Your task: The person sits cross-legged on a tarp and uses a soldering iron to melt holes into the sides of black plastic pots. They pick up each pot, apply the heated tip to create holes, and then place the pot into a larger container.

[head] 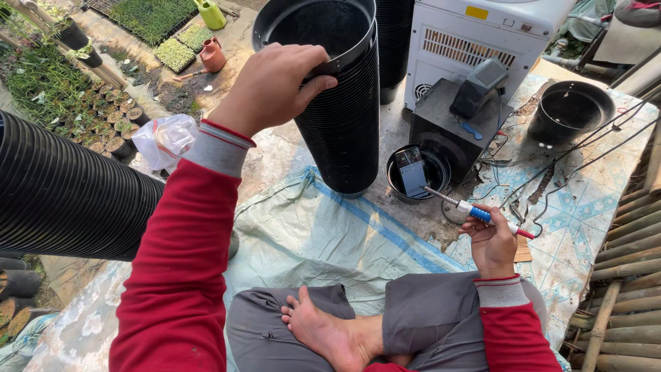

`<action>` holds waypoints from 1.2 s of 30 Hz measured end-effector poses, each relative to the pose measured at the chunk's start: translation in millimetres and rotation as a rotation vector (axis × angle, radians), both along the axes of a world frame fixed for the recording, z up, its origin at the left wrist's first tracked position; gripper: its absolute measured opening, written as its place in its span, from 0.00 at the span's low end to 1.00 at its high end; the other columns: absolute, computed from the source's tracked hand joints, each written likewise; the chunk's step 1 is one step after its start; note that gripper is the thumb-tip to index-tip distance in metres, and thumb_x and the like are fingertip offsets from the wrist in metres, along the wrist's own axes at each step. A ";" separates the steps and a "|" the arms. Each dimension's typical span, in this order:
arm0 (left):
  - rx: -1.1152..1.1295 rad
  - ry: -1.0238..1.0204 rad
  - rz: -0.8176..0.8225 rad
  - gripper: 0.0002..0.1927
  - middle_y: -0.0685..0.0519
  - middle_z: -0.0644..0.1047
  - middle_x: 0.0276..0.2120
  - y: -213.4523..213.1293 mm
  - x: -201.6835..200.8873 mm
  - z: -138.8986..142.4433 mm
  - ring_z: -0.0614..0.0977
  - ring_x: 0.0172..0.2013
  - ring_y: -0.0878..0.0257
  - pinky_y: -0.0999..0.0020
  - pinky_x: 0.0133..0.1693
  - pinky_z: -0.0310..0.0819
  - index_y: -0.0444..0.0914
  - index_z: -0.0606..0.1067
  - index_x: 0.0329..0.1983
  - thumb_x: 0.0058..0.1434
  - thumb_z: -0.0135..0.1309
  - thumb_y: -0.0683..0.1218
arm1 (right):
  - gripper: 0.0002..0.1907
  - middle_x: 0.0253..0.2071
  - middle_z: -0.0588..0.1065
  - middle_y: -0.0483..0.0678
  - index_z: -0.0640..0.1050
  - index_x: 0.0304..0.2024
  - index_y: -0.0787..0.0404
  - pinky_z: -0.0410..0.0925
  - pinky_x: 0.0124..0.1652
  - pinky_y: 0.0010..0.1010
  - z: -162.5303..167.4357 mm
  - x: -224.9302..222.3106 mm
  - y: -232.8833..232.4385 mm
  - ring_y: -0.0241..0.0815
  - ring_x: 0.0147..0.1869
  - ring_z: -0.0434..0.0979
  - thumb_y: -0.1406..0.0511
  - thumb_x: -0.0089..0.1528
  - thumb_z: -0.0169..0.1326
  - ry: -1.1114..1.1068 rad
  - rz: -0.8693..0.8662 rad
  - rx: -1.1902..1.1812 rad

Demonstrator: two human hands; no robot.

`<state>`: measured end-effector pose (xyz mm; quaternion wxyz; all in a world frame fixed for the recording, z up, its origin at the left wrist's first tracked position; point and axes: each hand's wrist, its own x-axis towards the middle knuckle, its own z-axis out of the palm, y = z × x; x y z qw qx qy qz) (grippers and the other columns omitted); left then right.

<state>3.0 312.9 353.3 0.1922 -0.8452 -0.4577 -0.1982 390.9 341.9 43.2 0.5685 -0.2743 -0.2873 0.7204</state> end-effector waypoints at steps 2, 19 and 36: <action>-0.061 0.006 0.054 0.15 0.49 0.79 0.34 2.6 -6.3 -3.8 0.81 0.38 0.50 0.54 0.41 0.70 0.38 0.76 0.43 0.73 0.59 0.54 | 0.21 0.38 0.77 0.54 0.76 0.54 0.71 0.74 0.43 0.40 0.8 -3.1 -1.3 0.43 0.40 0.79 0.58 0.75 0.43 -0.016 0.004 0.025; 0.178 0.067 -0.020 0.11 0.49 0.78 0.37 -8.9 -14.2 -2.7 0.80 0.40 0.52 0.58 0.51 0.66 0.36 0.73 0.42 0.75 0.60 0.47 | 0.25 0.41 0.79 0.60 0.74 0.56 0.71 0.76 0.46 0.42 6.9 -5.4 -23.2 0.51 0.44 0.82 0.55 0.75 0.40 -0.040 0.095 0.027; 0.594 0.005 0.027 0.12 0.45 0.76 0.43 -63.3 -30.0 20.7 0.77 0.46 0.49 0.54 0.51 0.66 0.33 0.71 0.54 0.75 0.60 0.42 | 0.22 0.45 0.78 0.61 0.73 0.58 0.69 0.76 0.48 0.42 5.7 -13.4 -39.1 0.51 0.48 0.82 0.56 0.75 0.43 -0.035 0.050 0.070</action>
